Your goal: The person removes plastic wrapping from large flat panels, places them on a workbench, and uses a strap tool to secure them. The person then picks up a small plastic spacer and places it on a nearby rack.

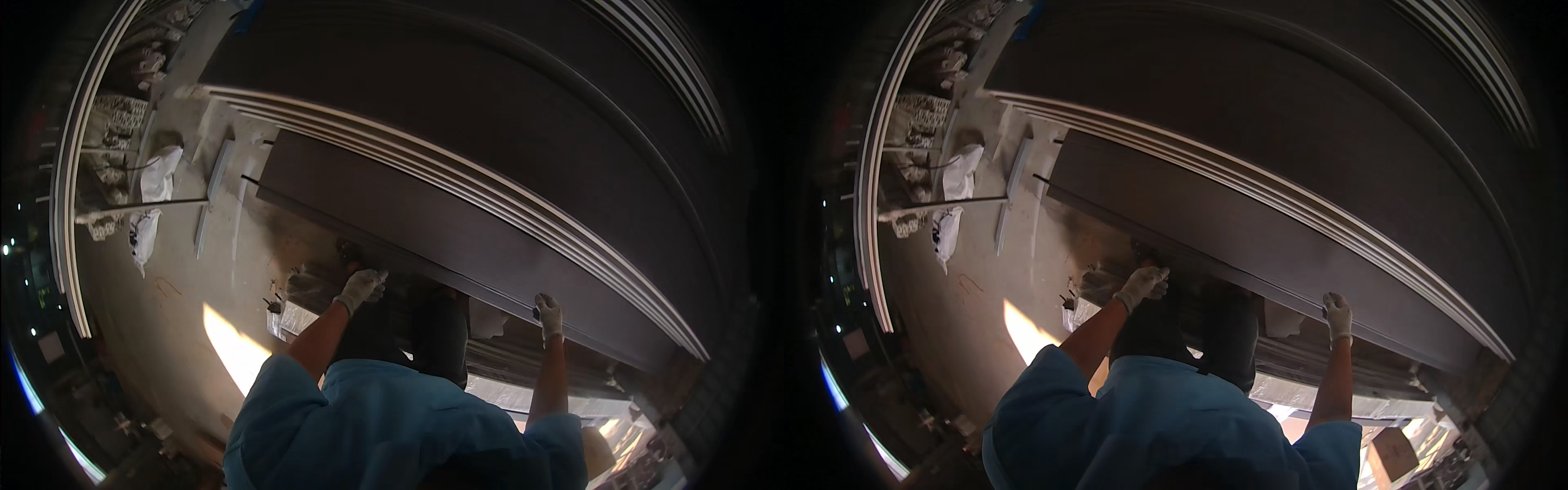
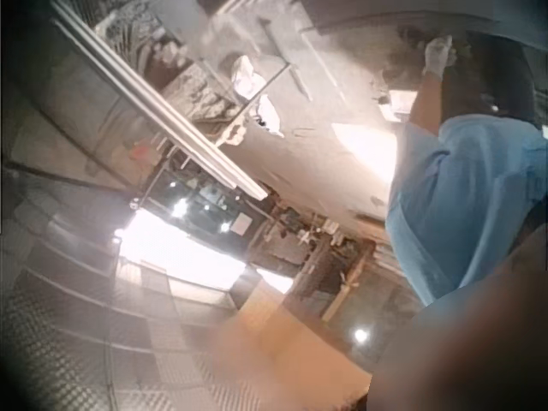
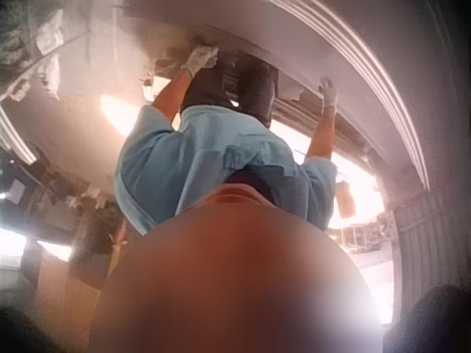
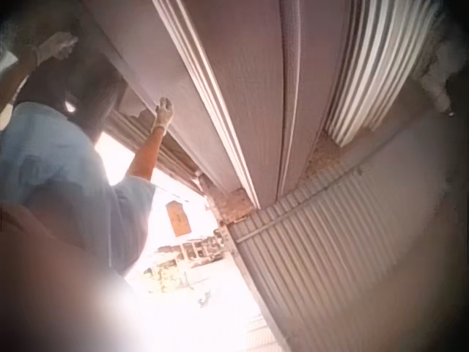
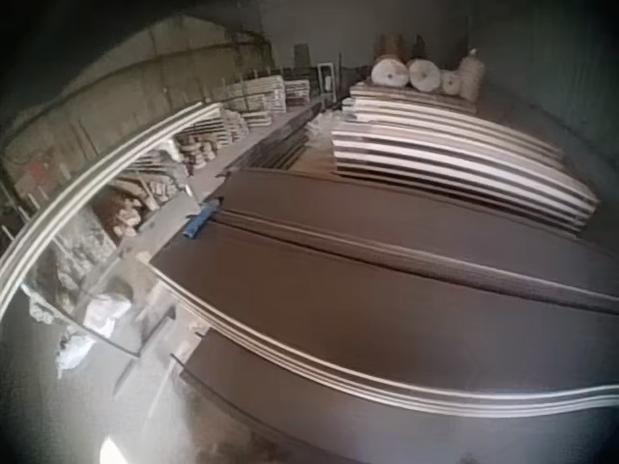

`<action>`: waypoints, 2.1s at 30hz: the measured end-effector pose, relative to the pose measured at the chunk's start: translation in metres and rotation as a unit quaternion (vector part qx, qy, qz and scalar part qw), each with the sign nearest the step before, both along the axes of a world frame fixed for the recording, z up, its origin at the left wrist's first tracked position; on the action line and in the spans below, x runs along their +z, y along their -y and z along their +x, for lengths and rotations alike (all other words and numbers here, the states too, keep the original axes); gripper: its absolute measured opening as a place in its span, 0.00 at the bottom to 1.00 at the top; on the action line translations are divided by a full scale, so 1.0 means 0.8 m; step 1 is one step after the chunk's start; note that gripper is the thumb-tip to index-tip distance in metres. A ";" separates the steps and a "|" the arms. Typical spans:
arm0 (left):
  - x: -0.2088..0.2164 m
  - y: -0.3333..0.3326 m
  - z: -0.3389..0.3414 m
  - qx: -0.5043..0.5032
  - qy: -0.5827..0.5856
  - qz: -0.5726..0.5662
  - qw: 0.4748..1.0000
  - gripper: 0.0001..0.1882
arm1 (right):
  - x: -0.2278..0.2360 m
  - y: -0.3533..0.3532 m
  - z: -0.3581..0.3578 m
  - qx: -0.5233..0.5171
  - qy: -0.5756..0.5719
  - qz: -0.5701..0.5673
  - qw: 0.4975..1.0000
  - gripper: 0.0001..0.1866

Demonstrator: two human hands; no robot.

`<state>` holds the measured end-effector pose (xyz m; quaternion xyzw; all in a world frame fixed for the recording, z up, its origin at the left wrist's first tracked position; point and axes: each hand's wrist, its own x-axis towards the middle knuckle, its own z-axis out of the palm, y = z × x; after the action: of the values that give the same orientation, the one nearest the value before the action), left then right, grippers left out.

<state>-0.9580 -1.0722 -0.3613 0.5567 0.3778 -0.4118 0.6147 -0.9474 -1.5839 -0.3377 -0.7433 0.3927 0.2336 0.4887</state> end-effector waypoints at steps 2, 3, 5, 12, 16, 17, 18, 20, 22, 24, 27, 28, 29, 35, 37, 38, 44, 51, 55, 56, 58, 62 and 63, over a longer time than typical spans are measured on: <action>0.003 -0.054 -0.029 0.091 0.022 -0.001 0.996 0.18 | 0.006 -0.063 0.028 0.099 -0.035 -0.031 0.994 0.20; 0.004 -0.088 -0.043 0.098 0.021 0.019 0.995 0.18 | 0.012 -0.095 0.043 0.121 -0.025 -0.011 0.992 0.20; 0.007 -0.167 -0.082 0.121 0.003 0.047 0.992 0.18 | 0.027 -0.163 0.058 0.150 -0.033 0.000 0.988 0.19; 0.043 -0.393 -0.225 0.344 -0.020 0.160 0.925 0.19 | 0.059 -0.376 0.138 0.299 -0.040 0.060 0.952 0.18; 0.053 -0.422 -0.296 0.454 0.006 0.159 0.877 0.17 | 0.090 -0.459 0.191 0.451 -0.008 -0.002 0.892 0.21; 0.048 -0.417 -0.306 0.471 -0.002 0.148 0.869 0.18 | 0.100 -0.479 0.206 0.497 0.014 -0.029 0.867 0.22; 0.044 -0.408 -0.318 0.489 0.003 0.136 0.862 0.18 | 0.111 -0.499 0.221 0.536 0.025 -0.070 0.841 0.23; 0.034 -0.375 -0.331 0.518 -0.016 0.130 0.845 0.18 | 0.140 -0.538 0.248 0.575 0.064 -0.082 0.812 0.23; 0.025 -0.337 -0.333 0.522 -0.053 0.124 0.842 0.20 | 0.166 -0.574 0.267 0.595 0.104 -0.088 0.792 0.23; 0.022 -0.298 -0.332 0.517 -0.060 0.100 0.848 0.23 | 0.188 -0.609 0.276 0.594 0.153 -0.067 0.787 0.22; 0.020 -0.258 -0.322 0.507 -0.077 0.058 0.857 0.22 | 0.222 -0.651 0.279 0.598 0.233 -0.039 0.766 0.22; 0.018 -0.254 -0.317 0.489 -0.087 0.048 0.867 0.22 | 0.233 -0.664 0.278 0.599 0.267 -0.026 0.755 0.22; 0.017 -0.256 -0.315 0.470 -0.095 0.046 0.876 0.22 | 0.246 -0.676 0.277 0.593 0.288 -0.014 0.752 0.21; -0.013 -0.343 -0.290 0.533 -0.064 0.028 0.843 0.22 | 0.296 -0.779 0.330 0.562 0.548 -0.184 0.592 0.17; -0.030 -0.392 -0.283 0.523 -0.056 0.040 0.849 0.21 | 0.294 -0.820 0.358 0.498 0.626 -0.213 0.561 0.18; -0.041 -0.417 -0.276 0.503 -0.071 0.033 0.861 0.20 | 0.290 -0.840 0.371 0.467 0.653 -0.228 0.550 0.18; -0.051 -0.653 -0.200 0.381 -0.085 0.104 0.915 0.15 | 0.267 -0.944 0.439 0.486 0.542 -0.376 0.573 0.18; 0.010 -0.837 -0.038 0.443 0.035 0.075 0.893 0.24 | 0.274 -0.960 0.480 0.587 0.464 -0.328 0.577 0.29; -0.011 -0.840 0.013 0.412 0.015 0.049 0.910 0.24 | 0.279 -0.957 0.483 0.448 0.457 -0.235 0.731 0.37; -0.016 -0.834 0.021 0.397 0.000 0.053 0.916 0.24 | 0.279 -0.957 0.483 0.390 0.457 -0.204 0.773 0.38; -0.022 -0.817 0.037 0.385 -0.010 0.030 0.922 0.22 | 0.275 -0.958 0.479 0.385 0.472 -0.244 0.755 0.39; -0.030 -0.786 0.059 0.336 -0.019 -0.001 0.942 0.24 | 0.265 -0.954 0.475 0.348 0.510 -0.278 0.736 0.36; -0.033 -0.780 0.063 0.339 -0.006 -0.019 0.940 0.20 | 0.263 -0.954 0.474 0.345 0.508 -0.267 0.743 0.36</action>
<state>-0.9072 -0.4479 -0.3873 0.3813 0.5404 -0.1892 0.7258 -0.5679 -0.8209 -0.1270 -0.9367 -0.1509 -0.1402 0.2831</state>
